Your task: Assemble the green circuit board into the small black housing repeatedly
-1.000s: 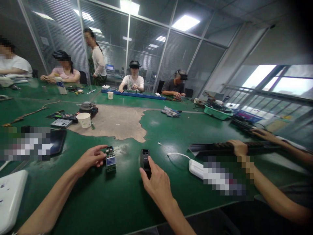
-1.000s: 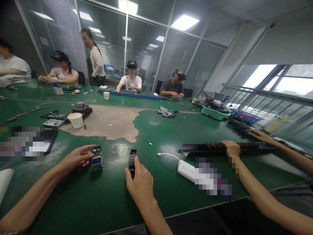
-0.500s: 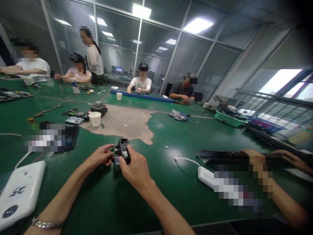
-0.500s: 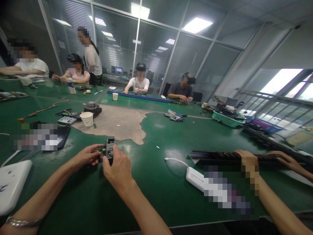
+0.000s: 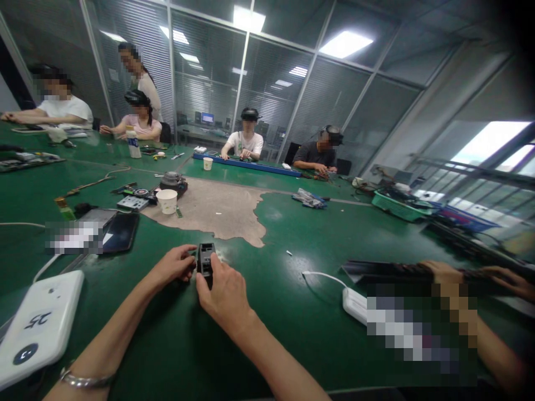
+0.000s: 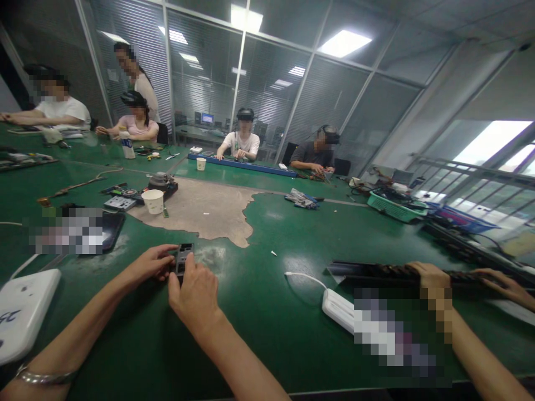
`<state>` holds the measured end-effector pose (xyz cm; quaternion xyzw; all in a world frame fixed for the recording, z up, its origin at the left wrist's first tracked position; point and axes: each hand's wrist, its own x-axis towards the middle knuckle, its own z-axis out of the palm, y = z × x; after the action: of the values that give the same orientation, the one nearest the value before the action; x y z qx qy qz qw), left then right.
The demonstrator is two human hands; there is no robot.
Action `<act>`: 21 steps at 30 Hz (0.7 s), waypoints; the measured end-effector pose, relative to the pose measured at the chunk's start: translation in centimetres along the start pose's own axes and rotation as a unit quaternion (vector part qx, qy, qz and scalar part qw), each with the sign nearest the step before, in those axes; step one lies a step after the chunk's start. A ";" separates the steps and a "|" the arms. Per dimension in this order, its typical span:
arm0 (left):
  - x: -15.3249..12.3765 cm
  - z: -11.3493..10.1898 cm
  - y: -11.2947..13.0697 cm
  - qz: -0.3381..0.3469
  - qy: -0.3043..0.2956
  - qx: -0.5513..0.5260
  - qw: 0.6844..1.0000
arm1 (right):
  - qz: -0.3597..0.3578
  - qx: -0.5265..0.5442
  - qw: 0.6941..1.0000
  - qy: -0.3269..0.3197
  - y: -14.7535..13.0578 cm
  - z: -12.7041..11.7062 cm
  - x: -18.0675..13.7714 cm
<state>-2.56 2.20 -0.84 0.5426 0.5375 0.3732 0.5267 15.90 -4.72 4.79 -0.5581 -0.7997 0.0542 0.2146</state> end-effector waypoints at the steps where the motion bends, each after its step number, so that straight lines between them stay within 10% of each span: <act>1: 0.0 0.0 0.0 -0.002 0.001 0.005 1.000 | -0.001 -0.001 1.000 -0.006 0.1 0.1 -0.2; 21: -1.3 0.2 1.4 -0.038 -0.084 -0.039 0.995 | -0.013 -0.018 1.000 0.009 0.6 1.7 -0.5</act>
<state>-2.25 1.09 0.65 0.5301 0.4963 0.3266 0.6050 15.85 -4.74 2.89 -0.5523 -0.8056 0.0321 0.2122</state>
